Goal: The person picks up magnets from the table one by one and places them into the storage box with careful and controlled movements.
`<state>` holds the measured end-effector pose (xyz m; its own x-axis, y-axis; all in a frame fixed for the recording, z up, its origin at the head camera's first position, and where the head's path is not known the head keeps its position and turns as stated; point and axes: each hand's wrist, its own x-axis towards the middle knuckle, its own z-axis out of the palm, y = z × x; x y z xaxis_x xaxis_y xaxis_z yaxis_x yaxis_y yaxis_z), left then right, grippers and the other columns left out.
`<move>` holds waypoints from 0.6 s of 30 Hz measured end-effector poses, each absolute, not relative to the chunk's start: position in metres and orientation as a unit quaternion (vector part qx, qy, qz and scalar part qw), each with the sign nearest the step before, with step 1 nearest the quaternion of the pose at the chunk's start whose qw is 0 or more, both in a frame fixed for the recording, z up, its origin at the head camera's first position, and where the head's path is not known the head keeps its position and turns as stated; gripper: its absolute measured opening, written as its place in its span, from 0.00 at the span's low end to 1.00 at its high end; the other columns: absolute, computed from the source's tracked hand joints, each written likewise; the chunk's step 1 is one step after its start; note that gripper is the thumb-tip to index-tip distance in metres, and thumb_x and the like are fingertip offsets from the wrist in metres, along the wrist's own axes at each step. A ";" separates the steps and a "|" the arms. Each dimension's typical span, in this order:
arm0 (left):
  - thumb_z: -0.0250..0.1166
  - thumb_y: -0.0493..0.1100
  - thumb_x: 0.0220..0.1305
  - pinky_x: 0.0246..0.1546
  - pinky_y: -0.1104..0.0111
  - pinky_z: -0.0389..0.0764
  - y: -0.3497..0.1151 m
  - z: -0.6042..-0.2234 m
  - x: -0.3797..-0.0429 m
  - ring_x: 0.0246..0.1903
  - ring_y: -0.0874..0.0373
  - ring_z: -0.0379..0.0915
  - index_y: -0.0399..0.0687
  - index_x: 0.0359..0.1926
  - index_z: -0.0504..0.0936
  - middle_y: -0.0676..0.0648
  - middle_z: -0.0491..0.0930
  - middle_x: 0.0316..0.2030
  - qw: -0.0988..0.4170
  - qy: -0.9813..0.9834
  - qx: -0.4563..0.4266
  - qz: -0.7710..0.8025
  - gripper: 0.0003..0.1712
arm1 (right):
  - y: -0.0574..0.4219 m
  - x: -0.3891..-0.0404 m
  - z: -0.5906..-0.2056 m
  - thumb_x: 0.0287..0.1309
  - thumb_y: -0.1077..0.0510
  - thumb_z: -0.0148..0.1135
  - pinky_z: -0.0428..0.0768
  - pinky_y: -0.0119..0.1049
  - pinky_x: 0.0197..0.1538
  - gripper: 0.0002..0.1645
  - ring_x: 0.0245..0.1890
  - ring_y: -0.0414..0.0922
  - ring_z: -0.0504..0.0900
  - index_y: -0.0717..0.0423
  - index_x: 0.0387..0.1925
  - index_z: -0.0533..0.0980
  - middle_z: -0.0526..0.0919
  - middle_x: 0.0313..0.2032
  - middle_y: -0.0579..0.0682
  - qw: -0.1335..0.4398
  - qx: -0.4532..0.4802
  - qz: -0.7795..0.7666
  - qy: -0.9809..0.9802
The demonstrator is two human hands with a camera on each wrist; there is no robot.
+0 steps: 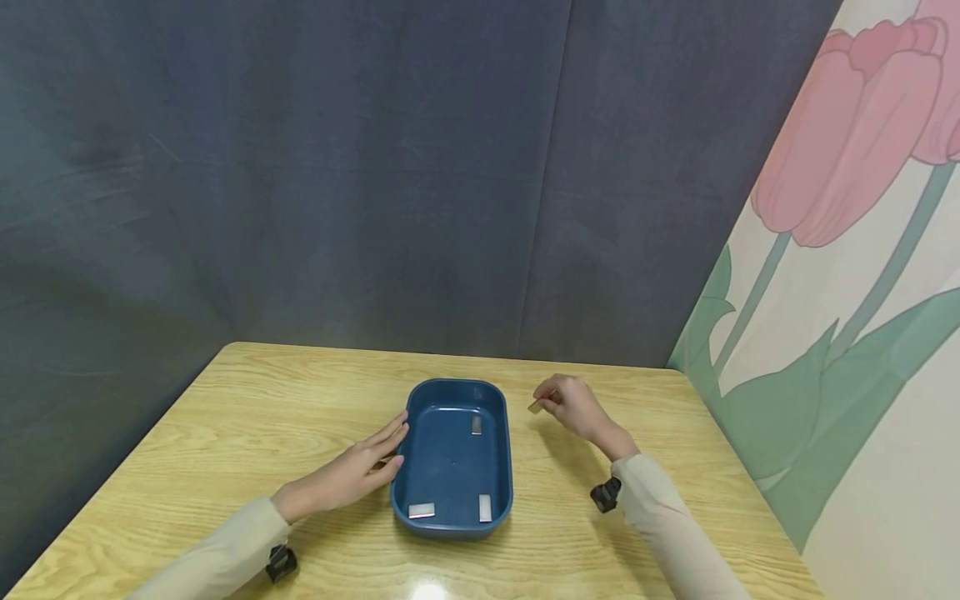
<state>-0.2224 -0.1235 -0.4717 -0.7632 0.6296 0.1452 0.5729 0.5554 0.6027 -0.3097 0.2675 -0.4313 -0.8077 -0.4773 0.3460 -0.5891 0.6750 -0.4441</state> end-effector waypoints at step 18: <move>0.48 0.48 0.80 0.64 0.56 0.68 -0.124 -0.472 -0.222 0.72 0.48 0.49 0.33 0.75 0.53 0.42 0.40 0.78 0.040 0.881 0.339 0.328 0.33 | 0.252 -0.306 -0.416 0.56 0.73 0.67 0.84 0.36 0.36 0.09 0.32 0.46 0.86 0.63 0.38 0.85 0.86 0.38 0.55 0.122 0.300 0.292 -0.900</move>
<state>-0.2218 -0.1235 -0.4718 -0.7671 0.6234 0.1513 0.5706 0.5554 0.6049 -0.3062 0.2523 -0.4157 -0.7905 -0.4680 0.3950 -0.6108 0.6494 -0.4530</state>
